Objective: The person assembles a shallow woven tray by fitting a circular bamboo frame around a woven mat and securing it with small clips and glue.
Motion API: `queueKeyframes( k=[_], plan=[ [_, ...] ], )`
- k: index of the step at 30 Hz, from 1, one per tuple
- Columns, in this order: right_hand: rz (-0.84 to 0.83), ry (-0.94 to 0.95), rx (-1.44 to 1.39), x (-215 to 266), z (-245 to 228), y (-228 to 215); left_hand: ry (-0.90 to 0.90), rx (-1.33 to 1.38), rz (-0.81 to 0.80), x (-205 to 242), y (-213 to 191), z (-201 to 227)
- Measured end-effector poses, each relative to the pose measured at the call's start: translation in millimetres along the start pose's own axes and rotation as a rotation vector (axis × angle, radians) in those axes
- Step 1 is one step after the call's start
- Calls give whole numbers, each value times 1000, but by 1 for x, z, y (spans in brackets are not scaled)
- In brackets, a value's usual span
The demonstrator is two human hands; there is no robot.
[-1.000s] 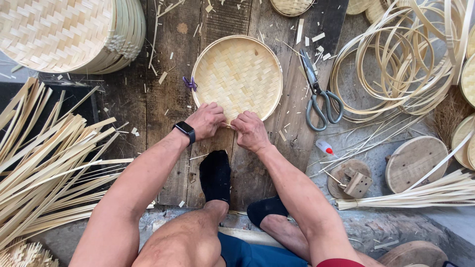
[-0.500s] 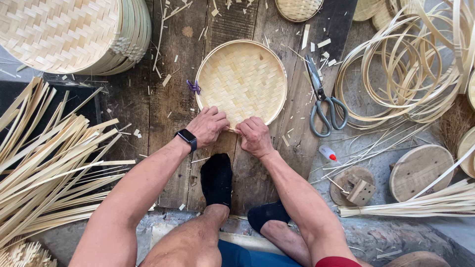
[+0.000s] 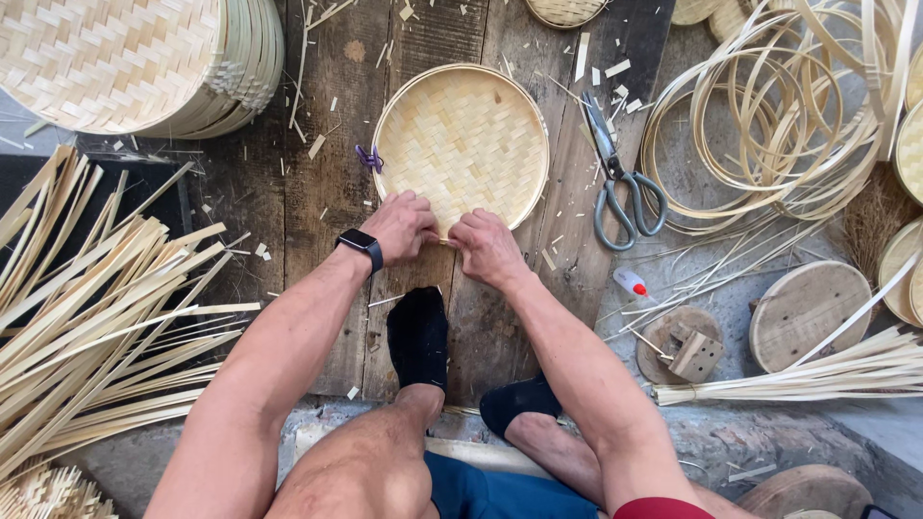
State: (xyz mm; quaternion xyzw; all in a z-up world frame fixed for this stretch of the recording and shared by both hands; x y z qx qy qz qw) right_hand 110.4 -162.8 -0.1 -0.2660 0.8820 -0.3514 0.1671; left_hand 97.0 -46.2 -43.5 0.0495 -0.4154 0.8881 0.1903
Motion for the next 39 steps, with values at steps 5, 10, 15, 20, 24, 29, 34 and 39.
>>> queueKeyframes(
  k=[5,10,15,20,24,29,34,39],
  plan=[
    [-108,88,22,1,11,12,-63,75,33,-2,-3,-2],
    [-158,143,55,3,17,18,-97,85,19,-5,-2,-2],
    [-282,321,-95,2,34,10,-93,77,17,-7,1,-4],
    [-303,267,132,-7,39,-18,-161,107,-2,-12,8,-14],
    [-275,296,106,-11,47,-19,-151,97,54,-15,11,-17],
    [-216,203,155,-2,42,-16,-149,105,116,-8,3,-13],
    [-117,-9,183,9,20,-38,15,-2,216,0,-14,20],
    [41,-160,126,-6,-27,-89,220,115,574,31,-67,84]
  ],
)
Point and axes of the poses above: each hand's wrist, its own x-axis away from the middle knuckle, its own y-axis out of the palm, z = x × y, the point moved 9 cm from there along -x, towards the middle knuckle, and after that the axes turned 13 degrees about z, right-handed, at the moved point
